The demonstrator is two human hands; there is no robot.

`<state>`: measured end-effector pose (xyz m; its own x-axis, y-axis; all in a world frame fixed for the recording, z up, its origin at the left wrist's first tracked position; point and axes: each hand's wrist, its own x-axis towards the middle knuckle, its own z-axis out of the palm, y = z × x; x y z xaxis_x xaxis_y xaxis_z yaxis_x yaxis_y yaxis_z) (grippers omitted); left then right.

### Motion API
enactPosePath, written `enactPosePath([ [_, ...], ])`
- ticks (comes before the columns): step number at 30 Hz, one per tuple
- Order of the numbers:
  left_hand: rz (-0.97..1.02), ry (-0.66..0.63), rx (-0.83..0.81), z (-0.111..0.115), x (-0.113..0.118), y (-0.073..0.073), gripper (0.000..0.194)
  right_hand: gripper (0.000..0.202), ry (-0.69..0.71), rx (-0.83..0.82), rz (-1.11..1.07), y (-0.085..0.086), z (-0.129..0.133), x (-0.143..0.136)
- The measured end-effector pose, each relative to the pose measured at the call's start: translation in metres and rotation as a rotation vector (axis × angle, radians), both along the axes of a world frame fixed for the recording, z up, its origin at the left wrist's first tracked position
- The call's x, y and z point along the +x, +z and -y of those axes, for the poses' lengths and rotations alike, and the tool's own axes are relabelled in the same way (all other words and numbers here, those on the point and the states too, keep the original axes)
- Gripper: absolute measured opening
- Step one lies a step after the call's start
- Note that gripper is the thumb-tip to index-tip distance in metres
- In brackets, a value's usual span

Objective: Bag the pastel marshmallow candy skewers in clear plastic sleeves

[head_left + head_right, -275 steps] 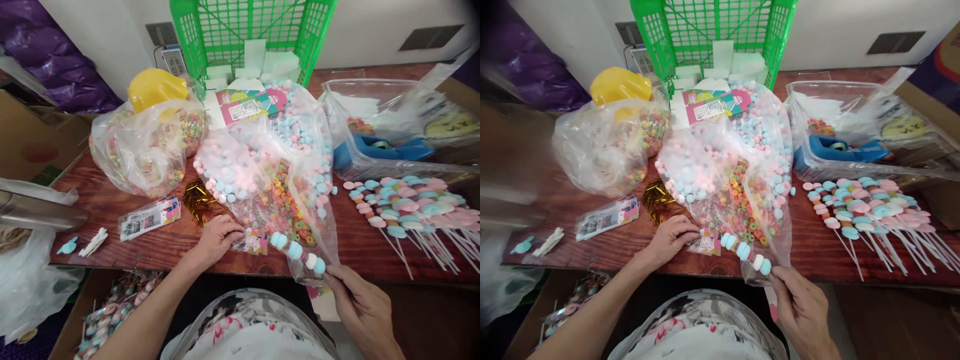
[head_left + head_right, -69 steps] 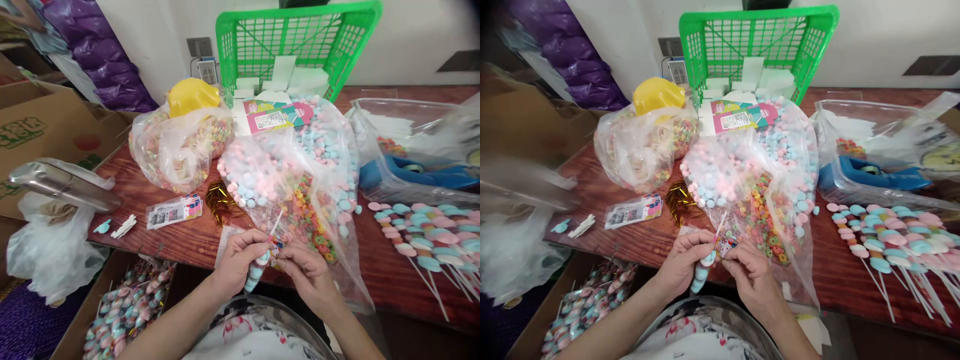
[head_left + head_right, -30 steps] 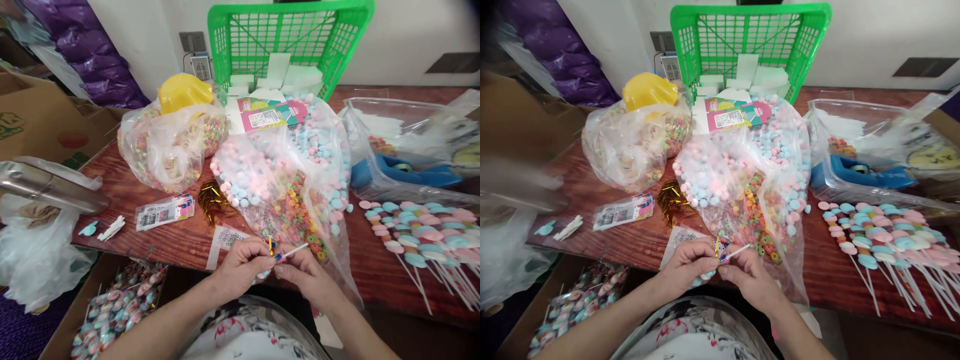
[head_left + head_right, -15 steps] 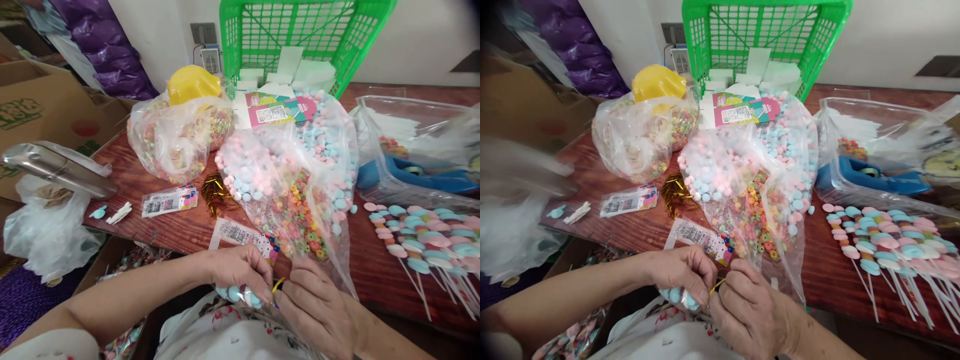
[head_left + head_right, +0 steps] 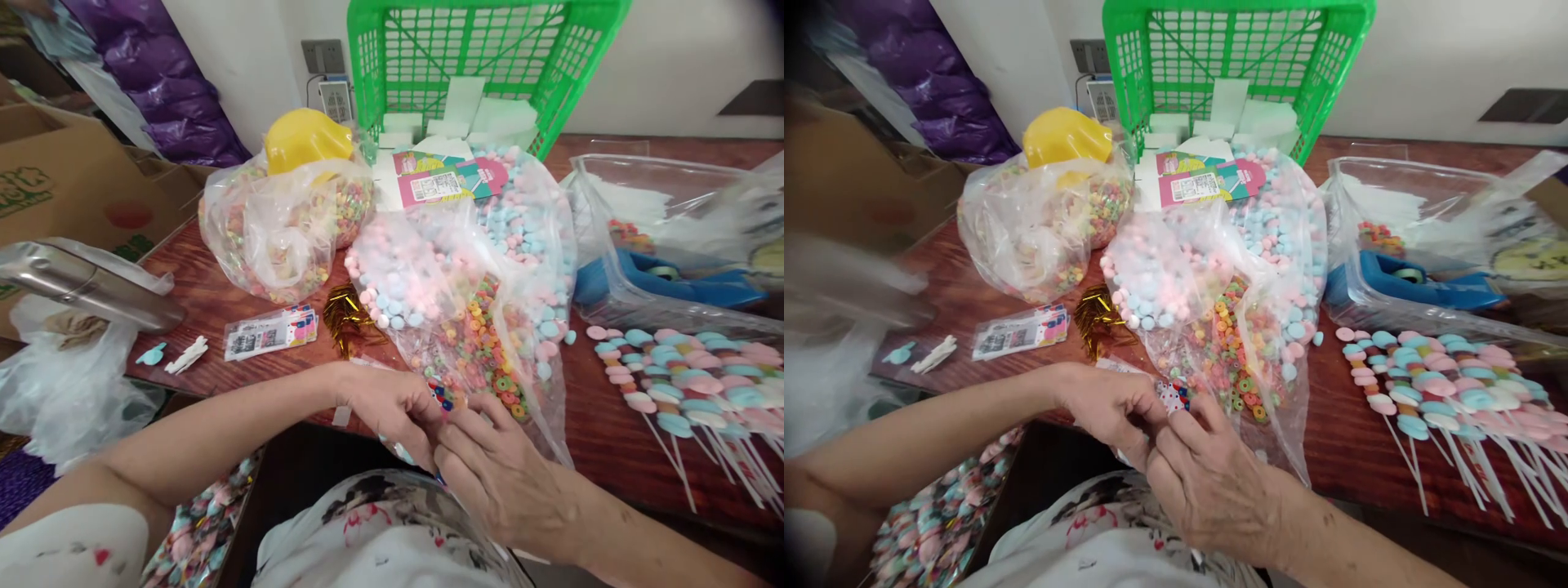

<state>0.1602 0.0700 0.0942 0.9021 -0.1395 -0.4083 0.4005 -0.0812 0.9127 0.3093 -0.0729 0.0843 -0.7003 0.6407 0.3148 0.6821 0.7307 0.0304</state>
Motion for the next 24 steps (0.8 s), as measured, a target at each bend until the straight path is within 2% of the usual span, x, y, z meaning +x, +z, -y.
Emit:
enactPosePath([
  [3,0.142,-0.072,0.598,-0.001,0.009,0.018,0.014,0.022,-0.038,0.012,0.092,-0.006,-0.003,-0.002],
  [5,0.263,0.010,0.981,0.007,0.016,0.028,0.015,0.023,-0.118,0.053,0.032,-0.014,-0.011,0.004],
  [6,0.323,0.078,1.121,0.013,0.019,0.033,0.016,0.022,-0.183,0.067,-0.072,-0.018,-0.017,0.010],
  [8,0.408,0.211,1.284,0.026,0.023,0.041,0.029,0.018,-0.329,0.067,-0.388,-0.022,-0.030,0.028],
  [11,0.473,0.336,1.332,0.044,0.025,0.036,0.041,0.012,-0.556,0.043,-0.759,-0.014,-0.042,0.051],
  [13,0.525,0.404,1.239,0.051,0.025,0.021,0.042,0.013,-0.696,0.009,-1.048,-0.006,-0.040,0.051],
  [14,0.554,0.446,1.135,0.052,0.025,0.011,0.041,0.014,-0.734,-0.030,-1.226,-0.003,-0.036,0.045],
  [16,0.572,0.598,0.803,0.049,0.025,-0.008,0.030,0.018,-0.717,-0.170,-1.503,-0.001,-0.024,0.025],
  [18,0.557,0.813,0.380,0.041,0.024,-0.016,0.018,0.021,-0.638,-0.391,-1.565,-0.005,-0.010,0.001],
  [20,0.546,0.953,-0.017,0.033,0.019,-0.010,0.014,0.023,-0.556,-0.642,-1.565,-0.012,0.000,-0.018],
  [21,0.545,0.947,-0.190,0.030,0.015,-0.004,0.016,0.024,-0.518,-0.732,-1.569,-0.016,0.004,-0.024],
  [23,0.541,0.814,-0.457,0.027,0.006,0.007,0.022,0.025,-0.475,-0.799,-1.576,-0.022,0.006,-0.028],
  [24,0.545,0.772,-0.523,0.027,0.001,0.011,0.022,0.025,-0.486,-0.771,-1.561,-0.024,0.005,-0.027],
])
